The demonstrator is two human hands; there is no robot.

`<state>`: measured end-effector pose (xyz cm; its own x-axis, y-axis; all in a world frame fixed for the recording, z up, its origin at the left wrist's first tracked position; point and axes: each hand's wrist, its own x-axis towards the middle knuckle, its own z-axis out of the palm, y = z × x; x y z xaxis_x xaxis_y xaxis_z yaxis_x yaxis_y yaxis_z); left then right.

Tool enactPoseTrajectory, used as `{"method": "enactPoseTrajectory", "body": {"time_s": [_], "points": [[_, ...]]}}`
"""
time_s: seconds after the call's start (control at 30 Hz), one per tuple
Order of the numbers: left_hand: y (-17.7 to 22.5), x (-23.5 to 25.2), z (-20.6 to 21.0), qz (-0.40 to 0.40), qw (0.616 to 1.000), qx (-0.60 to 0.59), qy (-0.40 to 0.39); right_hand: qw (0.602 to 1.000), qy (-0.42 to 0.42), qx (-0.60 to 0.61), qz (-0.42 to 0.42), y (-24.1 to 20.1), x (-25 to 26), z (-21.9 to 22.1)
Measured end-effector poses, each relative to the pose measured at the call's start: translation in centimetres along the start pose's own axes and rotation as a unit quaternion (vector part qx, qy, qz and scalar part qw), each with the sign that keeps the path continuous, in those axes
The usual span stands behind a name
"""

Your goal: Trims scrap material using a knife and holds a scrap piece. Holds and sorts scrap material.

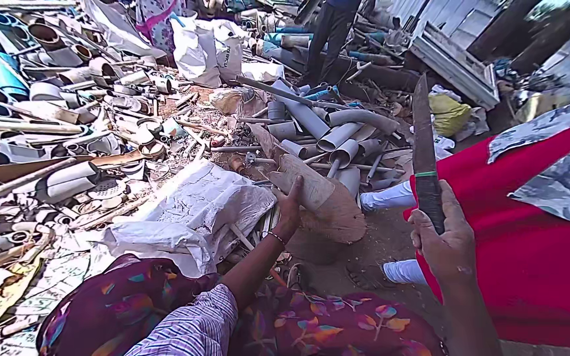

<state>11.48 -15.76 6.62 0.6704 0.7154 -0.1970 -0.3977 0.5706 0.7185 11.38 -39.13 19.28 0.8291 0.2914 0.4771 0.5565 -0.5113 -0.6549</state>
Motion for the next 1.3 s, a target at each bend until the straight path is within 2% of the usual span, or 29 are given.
{"method": "enactPoseTrajectory", "body": {"time_s": [0.1,0.17,0.23,0.3,0.5,0.6,0.87,1.1,1.3], "points": [[-0.2,0.8,-0.8,-0.040,0.999,-0.016,0.031,0.999,-0.024,-0.013,0.023,0.6,0.5,1.5],[-0.1,1.4,-1.4,-0.053,0.997,-0.028,0.054,0.987,-0.104,0.018,0.122,0.9,1.0,3.3],[0.6,1.9,-2.0,-0.055,0.996,-0.051,0.056,0.952,-0.179,0.071,0.240,1.0,1.3,5.3],[2.0,2.3,-2.3,-0.035,0.995,-0.058,0.068,0.928,-0.215,0.091,0.290,1.3,1.5,6.7],[7.0,2.0,-3.9,0.025,0.993,-0.064,0.095,0.938,-0.184,0.143,0.256,0.2,2.1,7.7],[8.7,2.7,-4.5,0.047,0.986,-0.104,0.122,0.937,-0.176,0.172,0.249,-0.9,2.3,8.5],[12.2,2.8,-6.9,0.064,0.977,-0.143,0.145,0.909,-0.209,0.197,0.304,-2.3,2.5,12.1],[14.6,2.7,-8.6,0.094,0.972,-0.161,0.143,0.909,-0.229,0.199,0.285,-3.8,2.4,13.4],[16.0,3.8,-9.5,0.105,0.956,-0.209,0.177,0.904,-0.245,0.190,0.295,-4.1,2.1,14.0]]}}
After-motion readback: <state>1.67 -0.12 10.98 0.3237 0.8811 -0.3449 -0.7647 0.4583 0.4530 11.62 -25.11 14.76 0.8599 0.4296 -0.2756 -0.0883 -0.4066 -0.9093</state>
